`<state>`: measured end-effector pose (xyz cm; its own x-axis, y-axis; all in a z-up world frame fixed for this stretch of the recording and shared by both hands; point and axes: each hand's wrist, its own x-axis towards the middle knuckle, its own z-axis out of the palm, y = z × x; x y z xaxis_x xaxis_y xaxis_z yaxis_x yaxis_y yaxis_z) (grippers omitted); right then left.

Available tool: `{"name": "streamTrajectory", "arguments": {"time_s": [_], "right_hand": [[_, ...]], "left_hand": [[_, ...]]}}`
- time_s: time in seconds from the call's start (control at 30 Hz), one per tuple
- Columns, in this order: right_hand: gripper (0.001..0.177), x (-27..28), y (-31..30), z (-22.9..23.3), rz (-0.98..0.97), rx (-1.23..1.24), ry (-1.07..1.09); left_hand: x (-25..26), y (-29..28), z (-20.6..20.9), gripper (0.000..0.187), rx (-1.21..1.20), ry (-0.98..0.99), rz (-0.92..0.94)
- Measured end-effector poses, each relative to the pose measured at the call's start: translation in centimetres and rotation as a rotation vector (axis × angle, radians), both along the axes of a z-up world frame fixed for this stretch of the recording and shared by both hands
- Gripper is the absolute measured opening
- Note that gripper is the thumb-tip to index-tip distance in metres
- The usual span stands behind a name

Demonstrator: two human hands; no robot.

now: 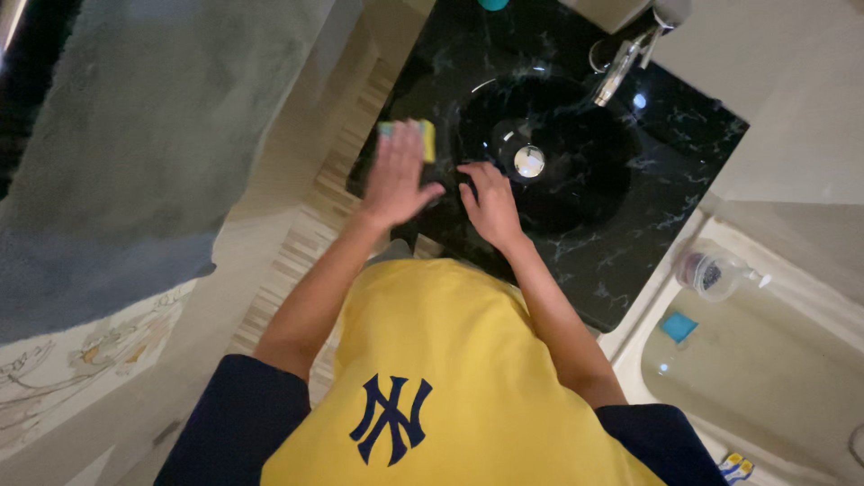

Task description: The person cleans a black marble sink and the surrounding countertop by hand using a yellow sponge and a light-colored cloth.

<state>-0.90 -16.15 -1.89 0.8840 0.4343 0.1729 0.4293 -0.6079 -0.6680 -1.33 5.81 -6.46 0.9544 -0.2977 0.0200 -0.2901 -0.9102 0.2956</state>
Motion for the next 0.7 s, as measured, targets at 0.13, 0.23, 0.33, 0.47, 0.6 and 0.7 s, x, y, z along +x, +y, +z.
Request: {"name": "streamTrajectory", "arguments": {"time_s": [0.13, 0.23, 0.33, 0.47, 0.6, 0.7], "right_hand": [[0.031, 0.3, 0.9, 0.1, 0.012, 0.019, 0.033], [0.032, 0.0, 1.1, -0.1, 0.022, 0.012, 0.044], [0.032, -0.2, 1.2, -0.1, 0.042, 0.011, 0.032], [0.032, -0.1, 0.8, -0.1, 0.047, -0.007, 0.08], [0.033, -0.2, 0.3, -0.1, 0.069, -0.001, 0.06], [0.033, -0.3, -0.2, -0.3, 0.073, 0.002, 0.074]], "left_hand": [[-4.8, -2.1, 0.5, 0.105, -0.091, -0.015, -0.116], [-8.0, -1.0, 0.3, 0.105, -0.107, 0.125, -0.118], [-8.9, 1.5, 0.0, 0.101, -0.095, 0.11, -0.021], [-7.7, 3.0, -1.2, 0.101, -0.15, 0.041, 0.259], [-7.7, -0.5, -1.9, 0.104, -0.164, -0.015, 0.366], [-9.7, -4.9, -1.6, 0.11, -0.193, 0.087, 0.241]]}}
